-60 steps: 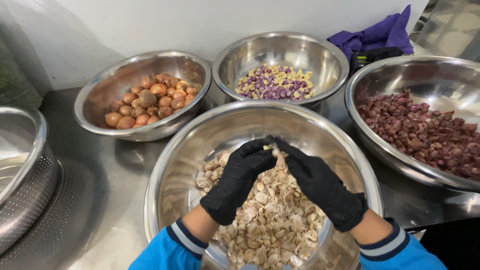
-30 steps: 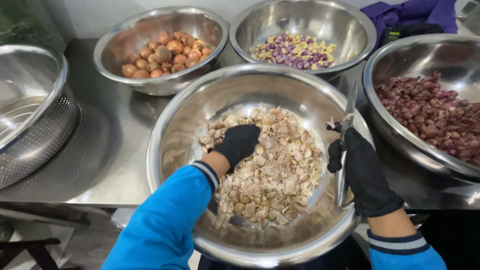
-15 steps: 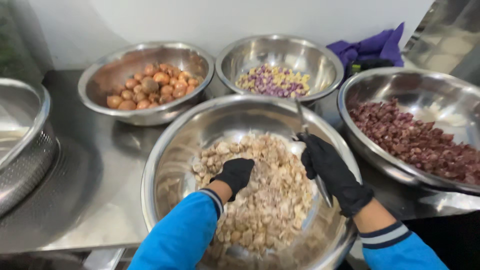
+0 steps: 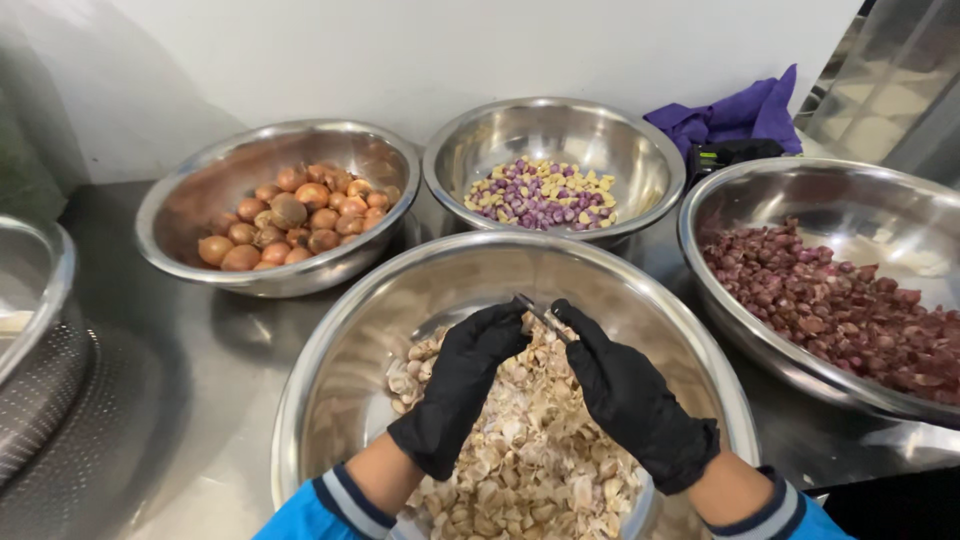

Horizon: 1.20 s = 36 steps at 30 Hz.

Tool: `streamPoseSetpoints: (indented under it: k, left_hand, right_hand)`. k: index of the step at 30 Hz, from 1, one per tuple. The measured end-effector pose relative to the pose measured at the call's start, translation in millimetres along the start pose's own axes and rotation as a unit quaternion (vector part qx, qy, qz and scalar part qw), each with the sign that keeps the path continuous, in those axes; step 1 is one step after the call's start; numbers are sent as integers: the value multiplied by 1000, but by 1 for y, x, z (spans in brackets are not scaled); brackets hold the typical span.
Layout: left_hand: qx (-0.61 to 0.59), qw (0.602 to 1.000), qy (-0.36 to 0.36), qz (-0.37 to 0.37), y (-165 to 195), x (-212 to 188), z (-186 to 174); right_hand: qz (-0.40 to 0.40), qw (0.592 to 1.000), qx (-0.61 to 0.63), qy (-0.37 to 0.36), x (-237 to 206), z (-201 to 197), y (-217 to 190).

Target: The person peels garlic cloves one by one using a small knife over a stainless steel bowl. They hold each clove, trim the ends, and remove the skin, dropping the peeled cloves and skins into the same bowl. Other bowls containing shallots and shallot skins are visible nearby.

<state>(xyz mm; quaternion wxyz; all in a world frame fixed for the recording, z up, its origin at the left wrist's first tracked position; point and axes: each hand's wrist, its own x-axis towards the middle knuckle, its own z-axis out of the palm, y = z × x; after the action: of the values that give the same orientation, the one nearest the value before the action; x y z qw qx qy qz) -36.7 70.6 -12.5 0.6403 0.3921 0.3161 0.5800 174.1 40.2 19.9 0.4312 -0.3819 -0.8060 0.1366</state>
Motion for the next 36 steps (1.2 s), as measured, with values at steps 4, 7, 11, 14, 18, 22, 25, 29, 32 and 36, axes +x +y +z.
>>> streamPoseSetpoints:
  k: [4,7,11,14,18,22,25,29,32,36]
  left_hand:
    - [-6,1000,21,19,-2,-16,11]
    - [3,999,42,-1,-4,-28,14]
    - [-35,999,30,-15,-7,-35,16]
    - [-13,999,31,14,-9,-36,19]
    - [83,986,31,139,-6,-38,25]
    - [320,895,12,310,7,-43,27]
    - [383,850,-5,363,17,-47,28]
    - [449,813,-28,371,27,-50,30]
    - [521,751,-44,402,31,-51,31]
    - [549,723,-71,413,36,-48,31]
  right_hand:
    - [119,988,-13,-94,6,-7,-21]
    - [64,993,-21,-93,7,-7,-30]
    - [183,969,-66,-152,7,-6,-31]
    - [111,987,-31,-108,2,-4,-24]
    - [71,990,106,-61,-14,5,-6]
    - [-136,988,-37,66,-22,26,18]
    - [-188,968,-142,92,-30,32,33]
    - [-179,973,-134,51,-35,38,49]
    - [-146,984,-102,19,-32,48,60]
    - [-159,982,-96,43,-32,55,69]
